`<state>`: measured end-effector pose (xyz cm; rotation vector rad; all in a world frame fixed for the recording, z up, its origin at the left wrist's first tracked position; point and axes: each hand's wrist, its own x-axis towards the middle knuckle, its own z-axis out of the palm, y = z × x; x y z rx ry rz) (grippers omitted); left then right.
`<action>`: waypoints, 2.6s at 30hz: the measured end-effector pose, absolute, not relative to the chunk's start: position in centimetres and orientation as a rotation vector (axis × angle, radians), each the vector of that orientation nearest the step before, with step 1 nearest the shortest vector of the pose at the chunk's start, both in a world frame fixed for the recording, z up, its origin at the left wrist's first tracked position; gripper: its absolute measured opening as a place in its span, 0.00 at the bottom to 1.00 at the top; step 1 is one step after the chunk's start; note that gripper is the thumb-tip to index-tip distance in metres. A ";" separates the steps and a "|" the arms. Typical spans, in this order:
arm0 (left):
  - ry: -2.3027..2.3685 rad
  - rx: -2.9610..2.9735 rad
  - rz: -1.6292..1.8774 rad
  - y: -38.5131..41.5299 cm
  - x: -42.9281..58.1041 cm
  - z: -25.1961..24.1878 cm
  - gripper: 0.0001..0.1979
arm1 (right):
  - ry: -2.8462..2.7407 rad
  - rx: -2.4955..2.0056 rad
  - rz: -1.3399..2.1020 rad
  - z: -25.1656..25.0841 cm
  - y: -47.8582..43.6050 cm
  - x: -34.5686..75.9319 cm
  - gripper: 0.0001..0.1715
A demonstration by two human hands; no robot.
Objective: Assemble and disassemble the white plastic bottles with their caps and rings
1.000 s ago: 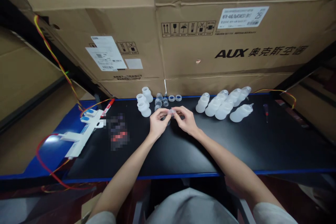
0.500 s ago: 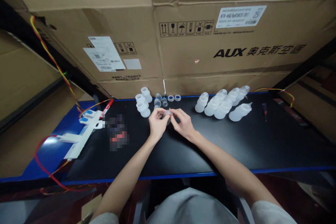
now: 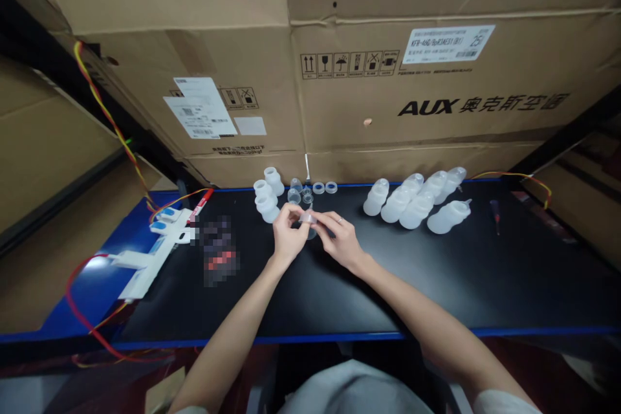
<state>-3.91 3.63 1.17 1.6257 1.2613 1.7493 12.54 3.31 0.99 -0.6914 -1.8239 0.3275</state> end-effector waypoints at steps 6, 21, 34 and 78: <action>1.426 2.169 1.835 3.5 -4.7 1.4 0.16 | -1.721 -0.705 0.334 0.3 5.6 14.0 0.17; 2.039 1.857 2.011 5.8 -8.6 -0.3 0.32 | -1.888 -0.773 0.038 -1.1 7.2 15.8 0.13; 1.150 2.247 1.936 3.3 -5.6 1.8 0.34 | -1.626 -0.664 -0.014 0.8 5.0 15.0 0.18; 0.662 0.866 1.432 2.1 -4.2 2.7 0.19 | -1.754 -0.539 1.064 7.1 4.3 15.7 0.39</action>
